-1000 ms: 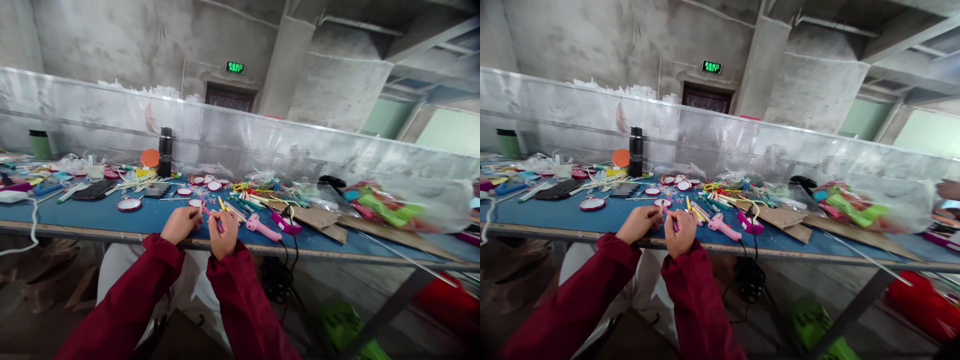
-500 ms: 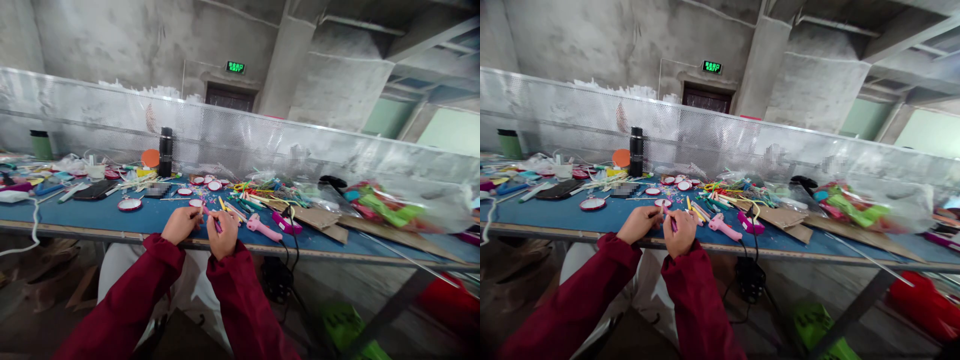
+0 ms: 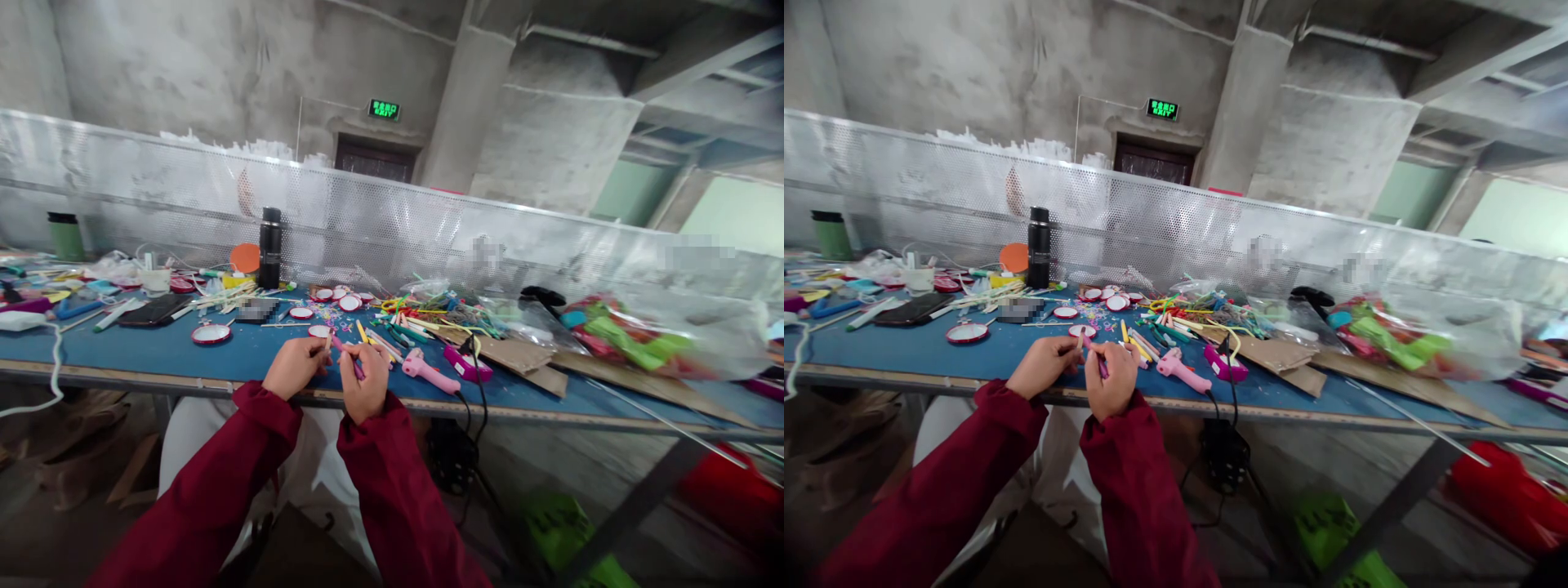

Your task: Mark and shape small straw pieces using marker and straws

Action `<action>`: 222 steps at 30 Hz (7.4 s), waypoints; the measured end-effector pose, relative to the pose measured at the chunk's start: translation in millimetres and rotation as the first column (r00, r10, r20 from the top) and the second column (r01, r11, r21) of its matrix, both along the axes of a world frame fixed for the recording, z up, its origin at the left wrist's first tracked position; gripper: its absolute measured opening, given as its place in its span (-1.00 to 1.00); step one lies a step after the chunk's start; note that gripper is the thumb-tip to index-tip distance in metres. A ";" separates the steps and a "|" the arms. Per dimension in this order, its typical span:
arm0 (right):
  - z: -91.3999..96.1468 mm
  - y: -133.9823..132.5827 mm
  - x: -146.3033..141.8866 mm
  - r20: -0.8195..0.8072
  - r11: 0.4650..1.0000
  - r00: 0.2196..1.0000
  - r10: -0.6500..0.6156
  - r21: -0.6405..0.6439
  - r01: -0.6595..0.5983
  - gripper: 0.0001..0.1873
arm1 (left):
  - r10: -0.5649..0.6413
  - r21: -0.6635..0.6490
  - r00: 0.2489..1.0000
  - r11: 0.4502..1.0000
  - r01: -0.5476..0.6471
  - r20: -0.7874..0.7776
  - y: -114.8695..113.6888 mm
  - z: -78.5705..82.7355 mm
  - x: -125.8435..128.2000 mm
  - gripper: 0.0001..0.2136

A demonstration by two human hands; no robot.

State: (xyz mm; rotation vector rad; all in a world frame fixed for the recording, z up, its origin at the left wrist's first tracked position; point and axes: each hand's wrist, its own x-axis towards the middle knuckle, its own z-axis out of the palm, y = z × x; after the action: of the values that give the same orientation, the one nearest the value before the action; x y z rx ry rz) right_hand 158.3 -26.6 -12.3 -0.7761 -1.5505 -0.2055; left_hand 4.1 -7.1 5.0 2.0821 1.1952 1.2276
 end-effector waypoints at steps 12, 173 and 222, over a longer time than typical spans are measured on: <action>-1.4 2.0 0.1 0.001 1.000 1.000 -0.009 0.000 0.009 -0.88 | -0.006 0.021 1.000 1.000 0.006 0.001 -0.8 0.5 0.0 -0.79; -1.8 3.1 0.9 -0.023 1.000 1.000 -0.020 -0.005 0.020 -0.88 | -0.076 -0.015 0.995 0.997 0.077 0.056 9.0 -6.0 -2.9 -0.77; -9.6 -13.9 38.8 0.227 0.913 0.905 -0.358 -0.115 0.390 -0.60 | 0.082 -0.019 0.895 0.996 -0.082 0.439 10.7 -9.3 -5.1 -0.77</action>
State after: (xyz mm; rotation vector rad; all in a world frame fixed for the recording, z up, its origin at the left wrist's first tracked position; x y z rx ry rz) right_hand 197.2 -40.5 -22.0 -1.2128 -1.6088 -0.4618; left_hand -1.1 3.6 -4.3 1.6373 1.0726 1.6274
